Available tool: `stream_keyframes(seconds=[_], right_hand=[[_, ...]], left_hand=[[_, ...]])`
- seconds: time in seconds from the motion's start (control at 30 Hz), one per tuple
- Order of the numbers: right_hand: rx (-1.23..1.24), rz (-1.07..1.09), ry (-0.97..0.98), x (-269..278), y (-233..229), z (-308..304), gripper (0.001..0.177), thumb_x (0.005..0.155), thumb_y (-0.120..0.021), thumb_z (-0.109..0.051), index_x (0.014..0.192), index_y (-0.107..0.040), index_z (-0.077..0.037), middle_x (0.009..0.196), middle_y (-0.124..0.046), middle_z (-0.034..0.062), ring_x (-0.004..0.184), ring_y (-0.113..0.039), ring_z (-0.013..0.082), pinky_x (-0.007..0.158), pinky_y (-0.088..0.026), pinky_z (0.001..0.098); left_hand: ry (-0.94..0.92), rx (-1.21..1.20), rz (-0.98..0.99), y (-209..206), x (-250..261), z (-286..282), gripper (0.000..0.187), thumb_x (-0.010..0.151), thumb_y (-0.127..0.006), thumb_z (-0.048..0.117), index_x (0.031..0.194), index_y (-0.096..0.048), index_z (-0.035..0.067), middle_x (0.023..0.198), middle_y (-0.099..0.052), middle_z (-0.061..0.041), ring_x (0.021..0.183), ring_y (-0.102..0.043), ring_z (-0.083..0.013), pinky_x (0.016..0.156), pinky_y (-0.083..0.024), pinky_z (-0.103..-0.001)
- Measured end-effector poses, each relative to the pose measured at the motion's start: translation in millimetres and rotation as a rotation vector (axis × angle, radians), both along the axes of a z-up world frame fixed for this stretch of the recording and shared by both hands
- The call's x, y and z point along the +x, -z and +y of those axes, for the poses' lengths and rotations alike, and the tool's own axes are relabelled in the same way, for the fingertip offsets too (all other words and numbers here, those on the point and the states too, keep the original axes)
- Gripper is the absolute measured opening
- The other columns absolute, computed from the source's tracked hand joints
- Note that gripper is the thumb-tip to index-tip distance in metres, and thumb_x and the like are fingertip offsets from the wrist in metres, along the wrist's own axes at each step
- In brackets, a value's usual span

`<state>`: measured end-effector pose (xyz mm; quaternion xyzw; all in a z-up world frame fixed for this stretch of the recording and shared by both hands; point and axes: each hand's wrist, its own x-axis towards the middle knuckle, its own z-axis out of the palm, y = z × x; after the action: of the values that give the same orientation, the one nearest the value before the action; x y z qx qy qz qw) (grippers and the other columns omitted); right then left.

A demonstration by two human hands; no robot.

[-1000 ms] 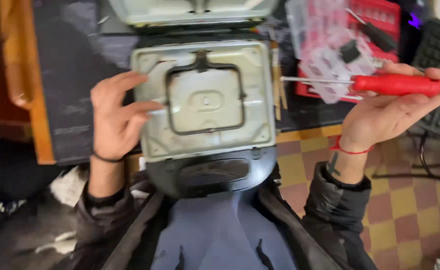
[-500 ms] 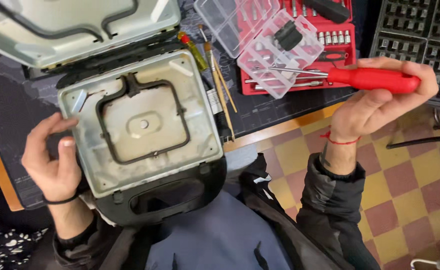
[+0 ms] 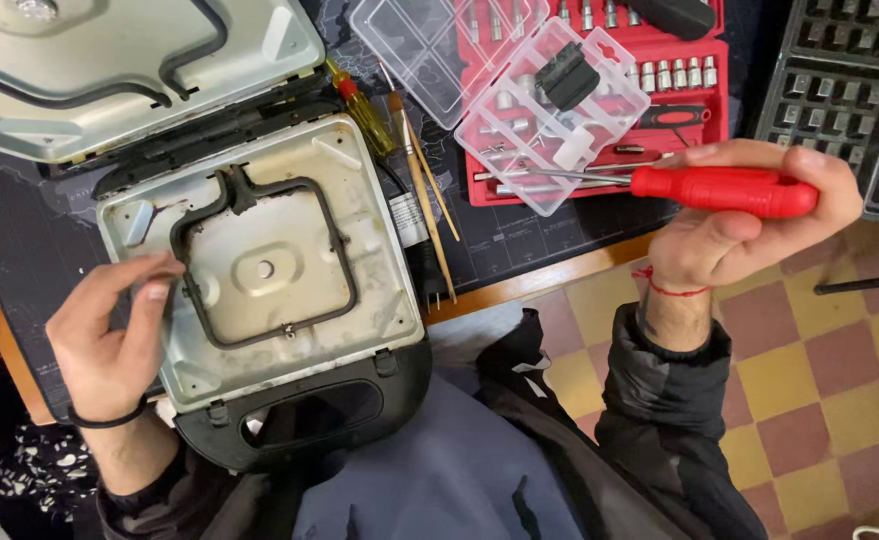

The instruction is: The person uses a red screwdriver to loosen and remove screws from the metal casing of a disassembled appliance. They work methodically around the perimeter of the casing, removing fasteners one by one.

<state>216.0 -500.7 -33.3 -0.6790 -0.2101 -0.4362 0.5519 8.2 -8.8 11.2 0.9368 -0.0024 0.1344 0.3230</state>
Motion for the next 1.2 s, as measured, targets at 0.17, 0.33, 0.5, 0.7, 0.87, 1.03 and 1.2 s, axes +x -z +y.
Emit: stream_keyframes(seconds=[0.17, 0.33, 0.5, 0.7, 0.87, 1.03, 1.2], right_hand=[[-0.008, -0.004, -0.002, 2.8, 4.7, 0.8, 0.050, 0.118, -0.047, -0.055, 0.138, -0.043, -0.010, 0.086, -0.063, 0.0269, 0.068, -0.062, 0.0377, 0.074, -0.051, 0.0441], [-0.002, -0.025, -0.025, 7.5, 5.3, 0.3, 0.049, 0.117, -0.048, -0.055, 0.136, -0.044, -0.010, 0.085, -0.064, 0.0257, 0.070, -0.064, 0.0373, 0.073, -0.050, 0.0423], [0.103, 0.030, -0.018, 15.2, -5.9, 2.8, 0.050, 0.122, -0.047, -0.052, 0.138, -0.046, -0.006, 0.108, -0.054, 0.0223, 0.077, -0.064, 0.0381, 0.079, -0.049, 0.0451], [0.274, 0.229, -0.145, 13.9, -15.9, 13.1, 0.047, 0.128, -0.047, -0.051, 0.148, -0.050, -0.008, 0.113, -0.056, 0.0326, 0.097, -0.055, 0.0420, 0.092, -0.047, 0.0495], [0.311, 0.265, -0.268, -1.7, -31.8, 53.7, 0.047, 0.127, -0.047, -0.050, 0.148, -0.051, -0.008, 0.110, -0.060, 0.0314, 0.098, -0.056, 0.0388, 0.101, -0.047, 0.0492], [0.178, 0.215, -0.408, -34.5, -48.7, 114.2, 0.052, 0.126, -0.047, -0.054, 0.146, -0.047, -0.006, 0.104, -0.062, 0.0314, 0.092, -0.058, 0.0397, 0.092, -0.046, 0.0484], [0.168, 0.276, -0.552, -62.2, -44.3, 158.0, 0.047, 0.127, -0.044, -0.054, 0.143, -0.043, -0.009, 0.097, -0.063, 0.0289, 0.084, -0.061, 0.0393, 0.091, -0.052, 0.0479]], left_hand=[[-0.023, -0.030, 0.032, -4.3, 0.8, -5.6, 0.026, 0.124, -0.065, 0.007, 0.140, -0.072, -0.012, 0.124, -0.078, -0.027, 0.118, -0.077, -0.0354, 0.111, -0.059, -0.046], [-0.032, -0.051, 0.036, -8.2, 6.2, -13.1, 0.026, 0.124, -0.065, 0.009, 0.138, -0.072, -0.012, 0.123, -0.078, -0.026, 0.118, -0.077, -0.0346, 0.113, -0.058, -0.046], [0.057, -0.030, 0.075, -21.9, 16.1, -22.1, 0.023, 0.121, -0.064, 0.008, 0.133, -0.073, -0.008, 0.123, -0.079, -0.020, 0.120, -0.076, -0.0328, 0.112, -0.057, -0.044], [0.145, -0.025, 0.135, -46.5, 16.6, -38.0, 0.024, 0.114, -0.066, 0.012, 0.130, -0.078, -0.001, 0.122, -0.082, -0.014, 0.111, -0.078, -0.0276, 0.094, -0.061, -0.039], [0.137, -0.077, 0.035, -59.1, 3.8, -60.8, 0.015, 0.111, -0.073, 0.009, 0.121, -0.080, 0.001, 0.120, -0.082, -0.014, 0.109, -0.077, -0.0276, 0.101, -0.058, -0.039], [0.154, -0.260, 0.004, -64.0, -15.6, -83.5, 0.028, 0.110, -0.073, 0.006, 0.138, -0.071, 0.002, 0.128, -0.080, -0.014, 0.111, -0.083, -0.0230, 0.092, -0.067, -0.032], [0.055, -0.432, 0.153, -58.1, -27.3, -92.2, 0.037, 0.112, -0.068, 0.026, 0.147, -0.063, 0.014, 0.127, -0.080, -0.001, 0.102, -0.071, -0.0120, 0.069, -0.053, -0.027]])
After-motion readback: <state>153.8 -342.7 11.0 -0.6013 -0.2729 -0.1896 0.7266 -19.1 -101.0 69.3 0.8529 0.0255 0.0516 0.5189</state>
